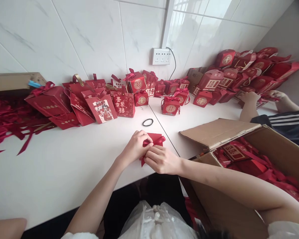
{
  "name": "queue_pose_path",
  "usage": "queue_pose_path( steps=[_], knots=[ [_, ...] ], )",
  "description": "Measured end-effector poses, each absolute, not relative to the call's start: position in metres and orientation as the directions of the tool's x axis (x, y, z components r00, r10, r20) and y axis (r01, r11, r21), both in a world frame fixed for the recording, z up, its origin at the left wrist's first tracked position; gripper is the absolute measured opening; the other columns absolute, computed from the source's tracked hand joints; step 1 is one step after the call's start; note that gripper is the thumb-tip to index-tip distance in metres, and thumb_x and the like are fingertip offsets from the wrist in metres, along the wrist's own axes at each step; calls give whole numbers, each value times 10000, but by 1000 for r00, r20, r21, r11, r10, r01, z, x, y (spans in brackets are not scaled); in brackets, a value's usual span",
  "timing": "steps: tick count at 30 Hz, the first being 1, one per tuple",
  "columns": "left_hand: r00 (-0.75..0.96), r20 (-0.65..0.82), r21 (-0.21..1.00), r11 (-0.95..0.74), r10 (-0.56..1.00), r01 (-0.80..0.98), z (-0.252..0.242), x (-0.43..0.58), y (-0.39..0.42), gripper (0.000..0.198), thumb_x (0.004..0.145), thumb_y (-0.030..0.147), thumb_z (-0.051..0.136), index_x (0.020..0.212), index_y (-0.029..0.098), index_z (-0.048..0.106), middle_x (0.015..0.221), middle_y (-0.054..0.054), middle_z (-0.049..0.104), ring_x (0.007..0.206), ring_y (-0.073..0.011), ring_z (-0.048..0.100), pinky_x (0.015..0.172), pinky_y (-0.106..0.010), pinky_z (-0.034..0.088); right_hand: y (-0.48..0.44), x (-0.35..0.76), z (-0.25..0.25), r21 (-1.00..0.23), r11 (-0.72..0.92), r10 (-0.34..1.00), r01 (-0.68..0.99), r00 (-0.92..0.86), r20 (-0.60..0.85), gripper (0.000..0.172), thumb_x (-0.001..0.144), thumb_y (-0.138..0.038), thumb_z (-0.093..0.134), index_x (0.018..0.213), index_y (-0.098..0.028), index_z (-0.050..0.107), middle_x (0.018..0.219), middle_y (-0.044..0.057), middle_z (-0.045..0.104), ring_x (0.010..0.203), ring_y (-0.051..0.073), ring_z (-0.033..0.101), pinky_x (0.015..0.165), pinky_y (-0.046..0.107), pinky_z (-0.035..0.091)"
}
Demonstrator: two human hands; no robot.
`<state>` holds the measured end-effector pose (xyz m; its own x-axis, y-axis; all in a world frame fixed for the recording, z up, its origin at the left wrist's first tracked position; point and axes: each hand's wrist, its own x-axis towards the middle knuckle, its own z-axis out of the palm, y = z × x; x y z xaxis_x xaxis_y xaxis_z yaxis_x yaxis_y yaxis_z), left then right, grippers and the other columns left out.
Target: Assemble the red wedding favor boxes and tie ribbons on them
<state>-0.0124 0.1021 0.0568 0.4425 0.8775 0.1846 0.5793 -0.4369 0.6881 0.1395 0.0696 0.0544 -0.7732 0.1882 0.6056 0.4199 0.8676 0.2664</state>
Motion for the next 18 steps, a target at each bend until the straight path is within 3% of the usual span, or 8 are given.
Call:
queue_pose_path(
  steps=[7,10,12,14,16,18],
  knots=[
    [392,193,714,-403,899,572,53,-9,103,106,772,198,549,685,205,610,830,-18,577,902,-186,509,822,-312,464,61,132,51,222,898,202,379,-805,558,283,878,-52,448,625,-160,514,612,1,498,558,115,426,550,252,357],
    [392,205,711,-411,897,570,52,-10,104,98,775,210,547,711,209,621,840,-23,573,906,-193,507,831,-328,464,57,137,60,141,930,218,340,-817,534,246,917,-183,460,682,-163,530,631,6,529,568,115,464,546,250,367],
    [398,191,715,-405,897,569,51,-11,103,98,783,222,547,722,211,624,852,-26,572,916,-196,507,844,-337,460,59,147,71,26,899,365,436,-783,504,310,931,-371,433,741,-158,552,655,26,552,572,126,490,531,254,369],
    [405,190,723,-407,894,558,50,-12,103,95,793,234,550,742,212,626,859,-26,571,926,-195,508,849,-335,458,63,163,82,-94,729,656,678,-653,378,415,906,-508,405,786,-147,570,696,66,579,579,151,517,501,264,349],
    [408,208,728,-419,889,542,49,-12,103,90,803,249,553,767,214,628,868,-29,565,936,-196,508,843,-329,462,69,177,88,-181,448,893,875,-430,130,420,889,-522,422,767,-151,575,720,94,599,596,178,542,495,271,331],
    [408,224,726,-431,885,537,49,-12,102,87,807,254,554,779,213,626,871,-32,559,939,-199,506,840,-331,464,73,187,89,-307,226,948,924,-281,-147,405,894,-489,425,682,-171,556,676,80,601,589,175,545,515,271,341]
  ],
)
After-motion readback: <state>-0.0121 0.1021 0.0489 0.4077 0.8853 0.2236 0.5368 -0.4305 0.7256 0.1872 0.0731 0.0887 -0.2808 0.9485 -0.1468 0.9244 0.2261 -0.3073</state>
